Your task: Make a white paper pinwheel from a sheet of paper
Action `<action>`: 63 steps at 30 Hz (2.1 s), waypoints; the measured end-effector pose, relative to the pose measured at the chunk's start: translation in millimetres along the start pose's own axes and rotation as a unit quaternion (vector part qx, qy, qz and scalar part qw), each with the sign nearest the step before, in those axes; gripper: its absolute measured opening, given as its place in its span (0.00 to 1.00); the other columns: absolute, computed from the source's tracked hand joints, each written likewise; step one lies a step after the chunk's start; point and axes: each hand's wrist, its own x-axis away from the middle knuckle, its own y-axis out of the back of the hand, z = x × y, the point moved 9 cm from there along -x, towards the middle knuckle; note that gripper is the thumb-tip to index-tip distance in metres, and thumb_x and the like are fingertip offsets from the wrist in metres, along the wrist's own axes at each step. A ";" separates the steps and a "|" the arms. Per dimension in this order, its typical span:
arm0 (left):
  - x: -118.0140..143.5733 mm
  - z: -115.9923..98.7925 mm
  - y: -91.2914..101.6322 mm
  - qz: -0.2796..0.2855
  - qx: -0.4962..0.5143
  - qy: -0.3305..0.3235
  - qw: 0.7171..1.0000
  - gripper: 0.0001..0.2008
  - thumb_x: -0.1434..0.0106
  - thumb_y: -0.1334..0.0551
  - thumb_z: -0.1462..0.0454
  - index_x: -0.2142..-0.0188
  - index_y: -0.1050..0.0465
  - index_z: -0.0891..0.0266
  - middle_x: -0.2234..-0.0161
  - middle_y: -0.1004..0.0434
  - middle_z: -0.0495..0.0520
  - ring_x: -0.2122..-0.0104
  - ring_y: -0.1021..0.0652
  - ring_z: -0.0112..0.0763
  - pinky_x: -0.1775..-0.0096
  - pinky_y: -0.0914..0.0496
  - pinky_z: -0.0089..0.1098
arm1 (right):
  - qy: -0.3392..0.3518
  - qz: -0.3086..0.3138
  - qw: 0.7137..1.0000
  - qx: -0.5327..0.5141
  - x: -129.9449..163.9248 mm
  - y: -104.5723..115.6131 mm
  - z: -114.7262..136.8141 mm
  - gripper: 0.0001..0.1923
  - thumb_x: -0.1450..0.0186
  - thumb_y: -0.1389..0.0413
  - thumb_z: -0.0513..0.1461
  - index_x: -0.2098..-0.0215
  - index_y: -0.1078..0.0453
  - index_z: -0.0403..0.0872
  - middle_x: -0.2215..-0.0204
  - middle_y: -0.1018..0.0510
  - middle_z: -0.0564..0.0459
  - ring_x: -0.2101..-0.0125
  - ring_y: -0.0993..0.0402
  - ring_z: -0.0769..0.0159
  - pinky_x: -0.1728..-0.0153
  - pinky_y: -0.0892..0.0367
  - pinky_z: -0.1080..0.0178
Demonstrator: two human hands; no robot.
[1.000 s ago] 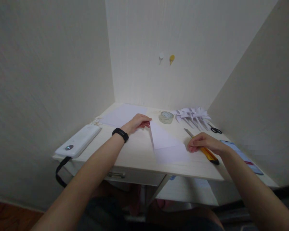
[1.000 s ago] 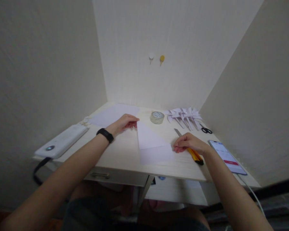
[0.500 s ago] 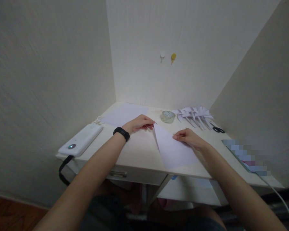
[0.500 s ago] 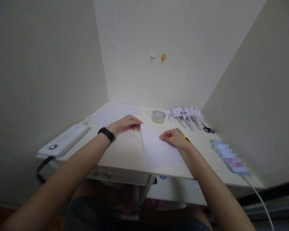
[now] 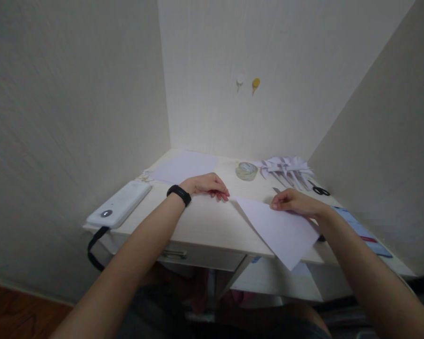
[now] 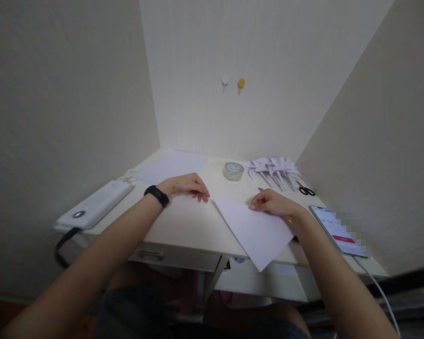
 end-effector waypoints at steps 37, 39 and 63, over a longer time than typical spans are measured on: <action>-3.6 -11.0 -37.9 0.074 -0.067 -0.004 0.995 0.11 0.55 0.25 0.61 0.72 0.17 0.64 0.77 0.21 0.53 0.78 0.30 0.25 0.74 0.39 0.27 | 0.006 0.020 0.994 -0.111 0.0 -2.2 8.5 0.13 0.54 0.32 0.45 0.76 0.20 0.44 0.78 0.21 0.52 0.75 0.30 0.68 0.67 0.34 0.63; -1.8 -10.8 -32.0 0.070 -0.072 -0.002 0.995 0.11 0.55 0.26 0.60 0.72 0.17 0.64 0.77 0.21 0.52 0.78 0.31 0.24 0.74 0.39 0.27 | 0.004 0.005 0.991 -0.131 0.4 5.1 0.1 0.13 0.54 0.31 0.45 0.76 0.20 0.43 0.78 0.21 0.51 0.75 0.29 0.67 0.66 0.33 0.63; -10.1 -5.4 5.6 -0.210 0.178 -0.043 0.960 0.21 0.49 0.26 0.59 0.57 0.22 0.66 0.62 0.18 0.60 0.70 0.20 0.30 0.70 0.28 0.27 | 0.047 -0.287 0.797 -0.529 -89.8 0.7 2.0 0.12 0.40 0.37 0.38 0.59 0.30 0.48 0.68 0.17 0.53 0.72 0.21 0.65 0.68 0.22 0.63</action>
